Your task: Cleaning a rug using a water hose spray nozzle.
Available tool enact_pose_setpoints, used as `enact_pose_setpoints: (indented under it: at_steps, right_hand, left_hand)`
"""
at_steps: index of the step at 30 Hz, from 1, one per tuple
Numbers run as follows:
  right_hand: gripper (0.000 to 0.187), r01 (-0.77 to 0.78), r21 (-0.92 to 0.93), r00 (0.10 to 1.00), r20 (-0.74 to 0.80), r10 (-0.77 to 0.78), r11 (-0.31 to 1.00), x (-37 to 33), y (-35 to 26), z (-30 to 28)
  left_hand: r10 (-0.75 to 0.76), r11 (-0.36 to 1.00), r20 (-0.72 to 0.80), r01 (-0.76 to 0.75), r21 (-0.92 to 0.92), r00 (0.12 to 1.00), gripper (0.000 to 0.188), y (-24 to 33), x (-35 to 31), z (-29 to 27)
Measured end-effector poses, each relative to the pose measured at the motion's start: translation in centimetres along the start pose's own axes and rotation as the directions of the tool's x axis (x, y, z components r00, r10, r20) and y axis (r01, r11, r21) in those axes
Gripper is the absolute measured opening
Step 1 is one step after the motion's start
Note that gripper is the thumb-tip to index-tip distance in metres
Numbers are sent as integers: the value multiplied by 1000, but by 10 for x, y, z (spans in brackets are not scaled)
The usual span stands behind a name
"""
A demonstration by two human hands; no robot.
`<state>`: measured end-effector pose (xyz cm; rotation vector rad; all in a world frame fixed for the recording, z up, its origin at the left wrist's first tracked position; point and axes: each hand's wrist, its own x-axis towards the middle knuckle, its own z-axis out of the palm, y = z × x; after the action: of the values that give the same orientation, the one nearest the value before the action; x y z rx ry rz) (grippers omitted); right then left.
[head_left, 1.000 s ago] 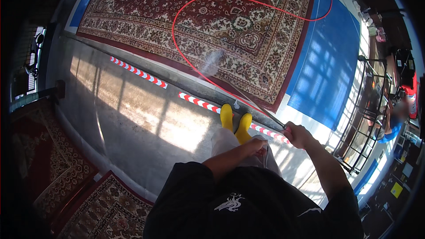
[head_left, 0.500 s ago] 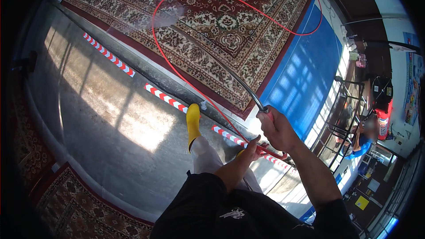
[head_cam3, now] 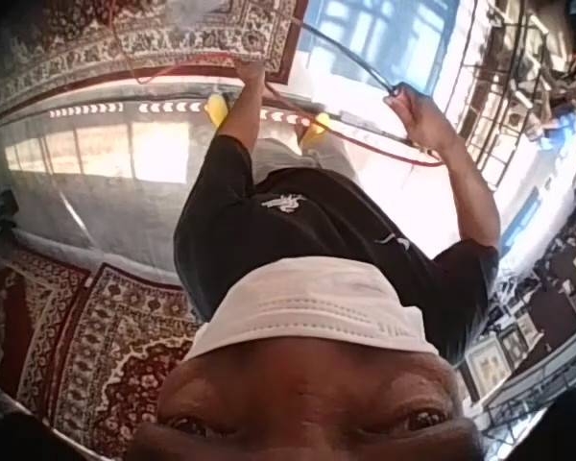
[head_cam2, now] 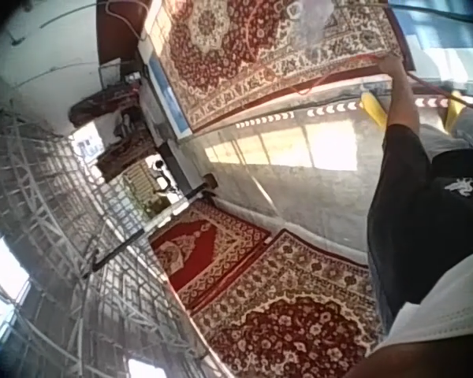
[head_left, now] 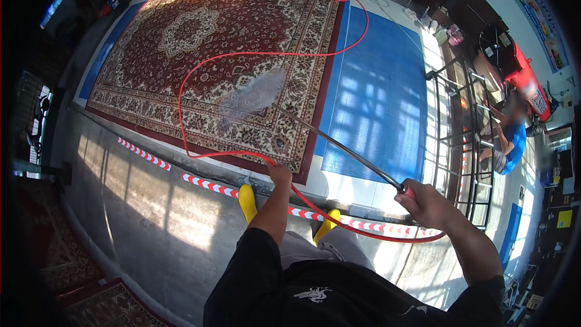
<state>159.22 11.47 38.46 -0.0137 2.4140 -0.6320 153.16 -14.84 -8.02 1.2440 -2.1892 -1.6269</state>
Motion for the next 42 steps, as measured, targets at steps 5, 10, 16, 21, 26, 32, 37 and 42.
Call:
enact_pose_setpoints:
  at_steps: [5,10,16,21,26,32,37,42]
  right_hand:
    - [32,60,-90,998,-30,-63,994,-68,12,-65]
    - [37,96,-66,995,-18,-98,993,-98,49,-90]
    - [39,1,-73,990,141,9,997,-89,105,-56]
    - [39,-75,-13,979,190,77,997,-63,169,-25]
    - [45,-133,73,988,87,126,988,2,209,8]
    - [42,-93,212,985,-125,121,973,100,222,2]
    - [41,-87,191,971,-203,126,978,181,207,-22]
    - [39,-90,223,984,-131,121,971,227,209,-39]
  left_hand:
    - [46,883,923,-447,141,381,63,78,-309,115]
    - [11,779,999,-626,-38,-46,61,-4,-463,105]
    - [-172,487,893,-824,-290,-416,55,-20,-514,168]
    - [-415,240,676,-790,-564,-609,51,-27,-429,140]
    - [-230,751,970,-648,128,-74,37,41,-285,87]
    - [-199,973,769,27,231,607,32,69,-85,45]
    - [-376,225,757,-739,635,535,21,-20,69,0]
    - [-475,601,673,-350,719,567,19,-80,131,-27]
